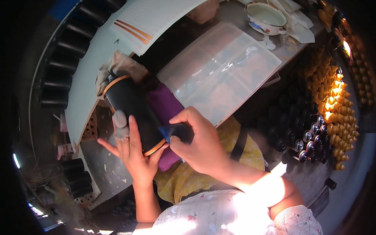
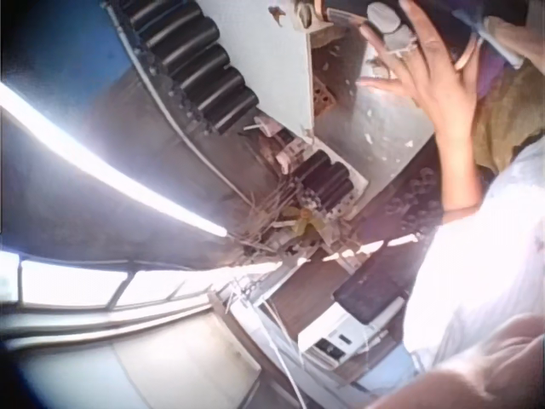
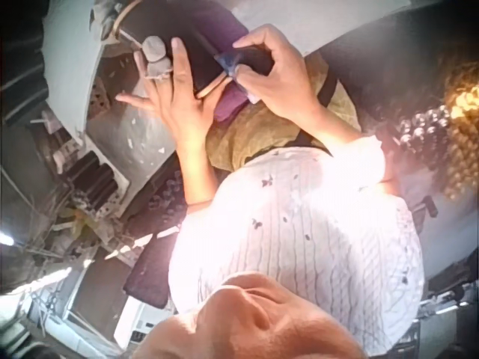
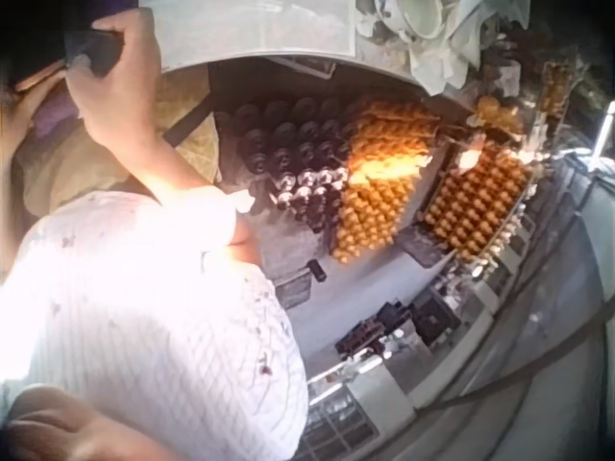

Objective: The person applies a thin orange strip around the circumference of a black cylindrical container, smoothing it with their fingers. They then place a rectangular decorative sticker with a traditional design onto the container's surface and press it down to secure it.

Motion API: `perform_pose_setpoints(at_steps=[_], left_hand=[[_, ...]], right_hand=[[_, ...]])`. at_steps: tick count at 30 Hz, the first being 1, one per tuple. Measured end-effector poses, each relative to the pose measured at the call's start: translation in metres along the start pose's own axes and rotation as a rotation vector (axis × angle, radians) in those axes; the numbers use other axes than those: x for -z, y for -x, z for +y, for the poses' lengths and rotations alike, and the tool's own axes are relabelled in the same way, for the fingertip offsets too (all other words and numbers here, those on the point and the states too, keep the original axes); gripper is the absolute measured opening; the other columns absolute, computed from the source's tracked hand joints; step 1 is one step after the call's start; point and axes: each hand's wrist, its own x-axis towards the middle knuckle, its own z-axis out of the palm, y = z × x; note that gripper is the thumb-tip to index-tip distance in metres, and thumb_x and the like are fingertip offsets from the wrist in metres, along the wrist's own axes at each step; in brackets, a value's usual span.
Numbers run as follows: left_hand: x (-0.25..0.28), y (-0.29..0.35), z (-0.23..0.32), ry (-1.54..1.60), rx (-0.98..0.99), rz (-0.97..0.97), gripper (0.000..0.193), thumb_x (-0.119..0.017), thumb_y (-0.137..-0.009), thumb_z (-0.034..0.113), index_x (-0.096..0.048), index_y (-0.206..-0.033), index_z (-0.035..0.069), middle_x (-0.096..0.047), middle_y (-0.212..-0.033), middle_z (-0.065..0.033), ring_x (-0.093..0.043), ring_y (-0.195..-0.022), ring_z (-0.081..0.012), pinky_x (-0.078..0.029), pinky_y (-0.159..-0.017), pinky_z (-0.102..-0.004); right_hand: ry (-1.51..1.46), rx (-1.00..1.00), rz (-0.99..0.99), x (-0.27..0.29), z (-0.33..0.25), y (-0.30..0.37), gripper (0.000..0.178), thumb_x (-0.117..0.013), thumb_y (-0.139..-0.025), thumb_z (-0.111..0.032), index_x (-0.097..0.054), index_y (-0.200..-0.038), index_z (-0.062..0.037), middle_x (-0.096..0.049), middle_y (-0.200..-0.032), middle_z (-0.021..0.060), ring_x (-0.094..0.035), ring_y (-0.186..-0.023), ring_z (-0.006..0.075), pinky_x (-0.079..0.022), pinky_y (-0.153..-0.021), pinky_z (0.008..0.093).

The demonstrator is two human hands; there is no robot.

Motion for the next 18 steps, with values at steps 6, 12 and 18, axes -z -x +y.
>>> perform_pose_setpoints(at_steps=[6, 12, 18], left_hand=[[-0.028, 0.055, -0.017, 0.498, 0.283, -0.009, 0.099, -0.057, -0.09, 0.069, -0.039, -0.151, -0.008, -0.049, -0.151, -0.0204, -0.038, -0.147, -0.0366, 0.009, -0.119, -0.0662], [-0.024, 0.034, -0.01, 0.205, 0.197, 0.03, 0.089, -0.042, -0.099, 0.067, -0.038, -0.152, -0.005, -0.042, -0.156, -0.0234, -0.03, -0.15, -0.0438, 0.009, -0.119, -0.0635], [-0.021, 0.039, -0.01, 0.86, 0.411, 0.084, 0.119, -0.048, -0.085, 0.083, -0.015, -0.16, -0.003, -0.008, -0.168, -0.0273, 0.0, -0.157, -0.0378, 0.005, -0.122, -0.0583]], right_hand=[[0.004, 0.028, -0.037, 0.001, -0.001, 0.0, 0.028, -0.066, -0.081, -0.001, -0.058, -0.108, -0.0006, -0.063, -0.099, 0.0119, -0.063, -0.093, 0.0226, -0.049, -0.085, 0.0329], [0.074, 0.129, 0.005, 0.004, 0.002, -0.001, 0.028, -0.066, -0.081, 0.0, -0.057, -0.107, -0.0004, -0.063, -0.098, 0.0124, -0.064, -0.093, 0.0262, -0.05, -0.084, 0.0344], [0.181, 0.193, -0.004, 0.005, 0.003, 0.001, 0.027, -0.065, -0.082, 0.002, -0.059, -0.108, 0.0007, -0.062, -0.098, 0.0079, -0.06, -0.093, 0.0139, -0.048, -0.086, 0.0273]])
